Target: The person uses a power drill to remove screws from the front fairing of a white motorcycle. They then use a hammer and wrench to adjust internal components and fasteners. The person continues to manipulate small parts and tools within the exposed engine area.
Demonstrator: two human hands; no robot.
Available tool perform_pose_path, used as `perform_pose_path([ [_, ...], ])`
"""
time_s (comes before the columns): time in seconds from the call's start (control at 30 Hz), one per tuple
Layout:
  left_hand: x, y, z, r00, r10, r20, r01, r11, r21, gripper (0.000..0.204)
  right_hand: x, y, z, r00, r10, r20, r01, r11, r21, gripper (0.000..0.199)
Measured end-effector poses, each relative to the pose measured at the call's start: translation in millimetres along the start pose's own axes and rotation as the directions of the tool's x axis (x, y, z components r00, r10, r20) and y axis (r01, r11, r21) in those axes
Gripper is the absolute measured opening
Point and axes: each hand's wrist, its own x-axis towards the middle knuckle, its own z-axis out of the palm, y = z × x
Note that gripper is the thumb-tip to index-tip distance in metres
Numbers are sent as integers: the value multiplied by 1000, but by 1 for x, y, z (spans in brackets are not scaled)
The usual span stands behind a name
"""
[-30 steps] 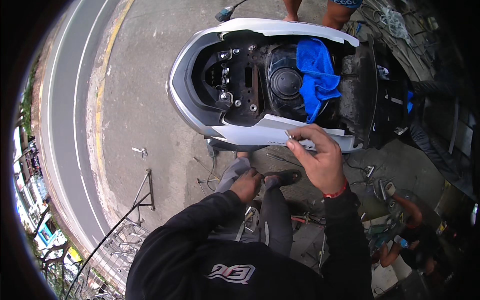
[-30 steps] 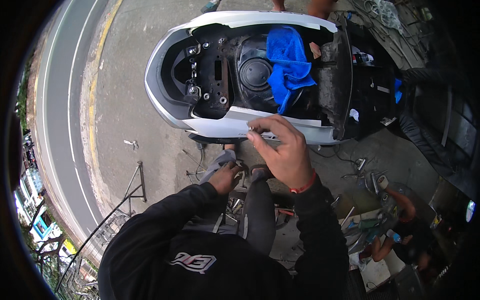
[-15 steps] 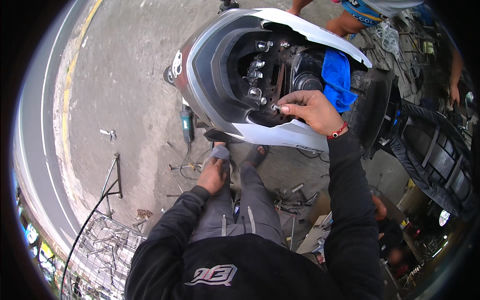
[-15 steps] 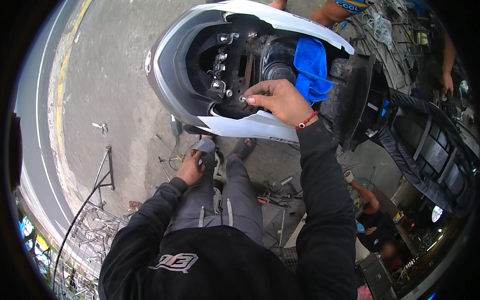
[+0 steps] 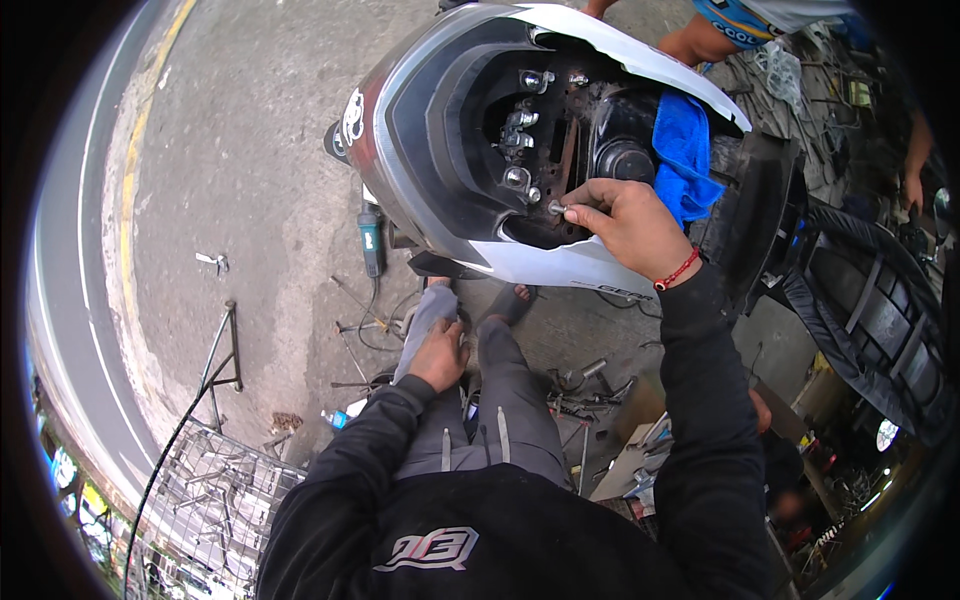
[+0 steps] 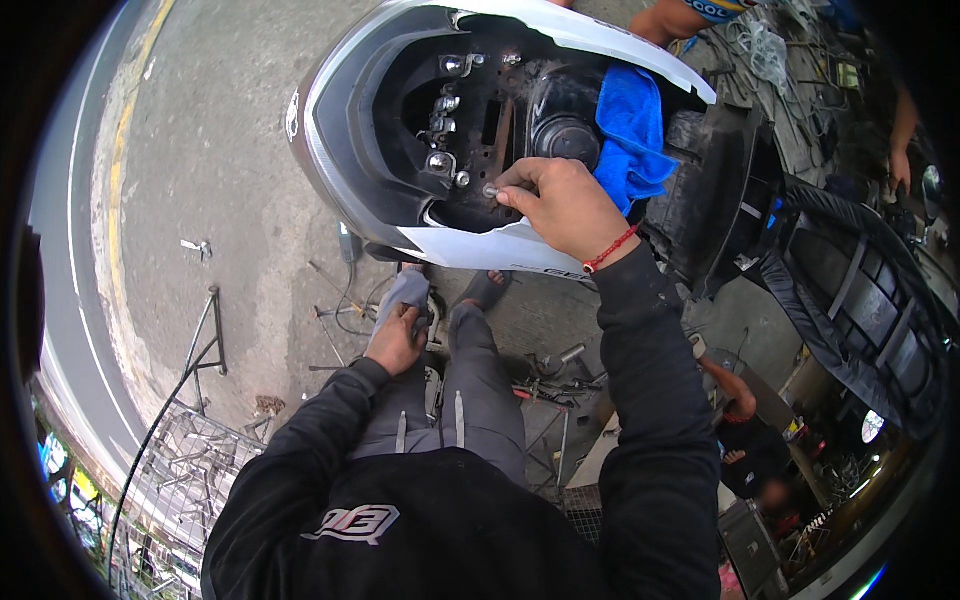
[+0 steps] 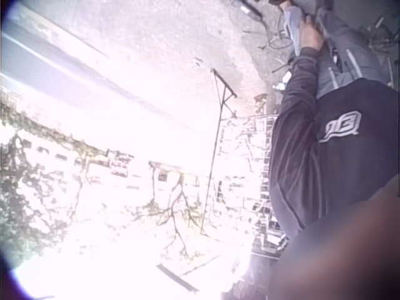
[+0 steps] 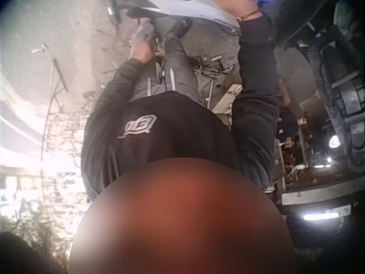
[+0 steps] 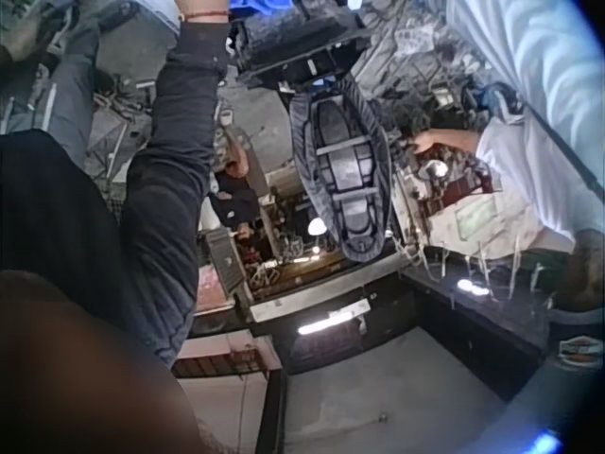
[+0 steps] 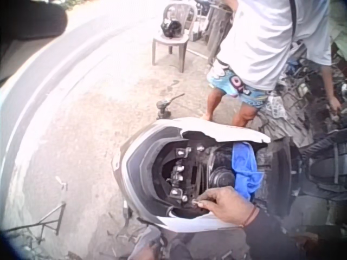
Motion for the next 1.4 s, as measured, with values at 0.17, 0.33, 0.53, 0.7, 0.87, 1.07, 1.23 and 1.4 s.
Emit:
perform_pose_path([
  [0.17, -2, -4, -2, 1000, 4, -14, -4, 1000, 4, 39, 0, -8, 0, 998, 70, -5, -70, 997, 16, 22],
  [0.33, -4, -7, -3, 1000, -8, -5, 8, 1000, 13, 39, 1, -17, 3, 991, 135, -16, -135, 978, -158, 30],
  [0.53, -5, -9, -4, 1000, 3, 12, -3, 1000, 3, 39, -3, -20, 10, 997, 70, -39, -78, 957, -278, 29],
  [0.7, -5, -10, -5, 1000, 20, -3, -20, 1000, 1, 39, -8, -14, 23, 995, -7, -101, -28, 941, -337, 26],
  [0.87, -5, -11, -6, 1000, 22, 1, -22, 1000, -9, 39, -11, -16, 35, 979, -84, -184, -12, 883, -469, 24],
  [1.07, -2, -10, -7, 999, 34, -5, -34, 999, 8, 39, -14, -20, 41, 951, -181, -249, 34, 865, -500, 26],
  [1.23, 1, -9, -7, 999, 47, -19, -47, 999, 7, 38, -4, -16, 43, 978, -59, -198, -69, 810, -582, 38],
  [1.4, 2, -7, -9, 999, 31, 8, -31, 999, 9, 38, -2, -14, 46, 970, 72, -234, -171, 885, -433, 48],
])
